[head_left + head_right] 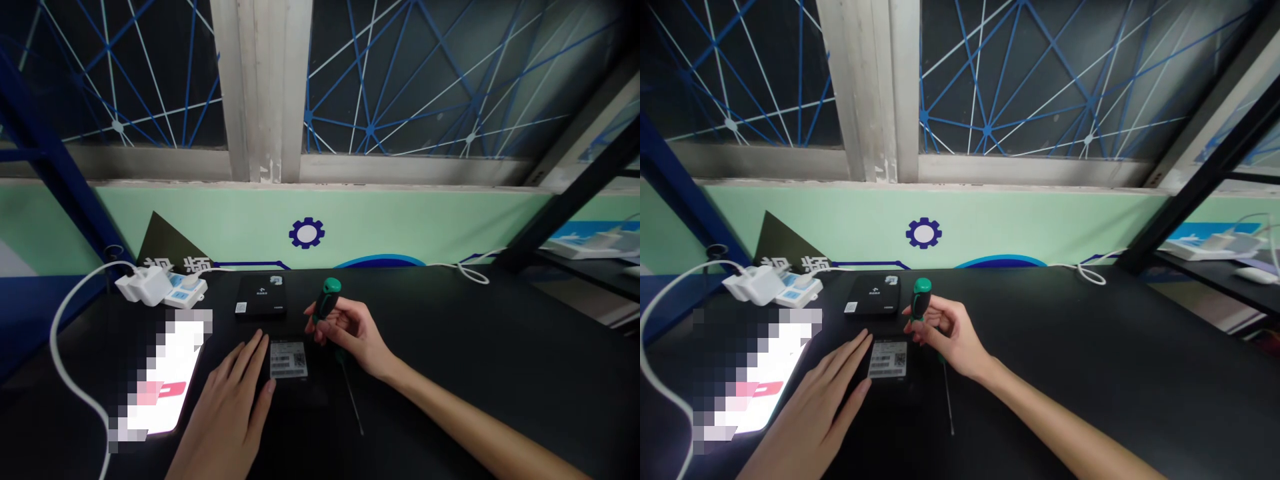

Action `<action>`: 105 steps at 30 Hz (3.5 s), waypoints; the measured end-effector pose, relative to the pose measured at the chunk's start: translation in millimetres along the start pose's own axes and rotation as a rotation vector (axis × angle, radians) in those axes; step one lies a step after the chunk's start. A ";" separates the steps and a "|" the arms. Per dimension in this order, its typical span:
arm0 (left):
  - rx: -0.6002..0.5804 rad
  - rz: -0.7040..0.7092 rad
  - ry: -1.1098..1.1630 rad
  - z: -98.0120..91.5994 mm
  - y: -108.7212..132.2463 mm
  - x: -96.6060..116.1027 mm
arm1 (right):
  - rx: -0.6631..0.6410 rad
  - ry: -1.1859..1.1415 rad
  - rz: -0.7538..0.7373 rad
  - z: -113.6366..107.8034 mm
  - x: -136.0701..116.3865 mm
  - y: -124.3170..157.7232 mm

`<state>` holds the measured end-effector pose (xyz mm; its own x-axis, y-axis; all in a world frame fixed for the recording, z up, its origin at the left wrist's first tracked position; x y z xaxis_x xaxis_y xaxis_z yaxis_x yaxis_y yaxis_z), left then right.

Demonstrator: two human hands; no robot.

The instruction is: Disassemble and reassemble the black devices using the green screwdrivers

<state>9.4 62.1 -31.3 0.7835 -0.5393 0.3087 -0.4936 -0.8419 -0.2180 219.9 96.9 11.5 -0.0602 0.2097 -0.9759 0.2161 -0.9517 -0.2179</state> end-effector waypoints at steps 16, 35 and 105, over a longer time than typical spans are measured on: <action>0.038 0.053 -0.017 -2.1 0.0 -0.4 | 0.181 0.041 -0.058 -8.2 -4.0 -2.1; 0.042 0.095 -0.020 1.5 2.1 -3.9 | 0.382 0.191 0.075 -27.9 5.4 -11.7; 0.002 0.005 0.014 -1.8 0.0 1.7 | -0.065 1.449 0.184 -23.3 4.1 -10.6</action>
<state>10.0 61.1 -29.1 0.7755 -0.5437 0.3210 -0.4967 -0.8392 -0.2216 240.1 113.1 9.5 0.9768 0.1637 -0.1381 0.1577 -0.9861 -0.0532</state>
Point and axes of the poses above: each hand's wrist, its own y-axis away from the middle knuckle, its own z-axis out of the palm, x = y × z, the point moved 6 cm from there along -y, towards the middle knuckle, and after that the axes turned 5 degrees about z, right-handed, at the moved point
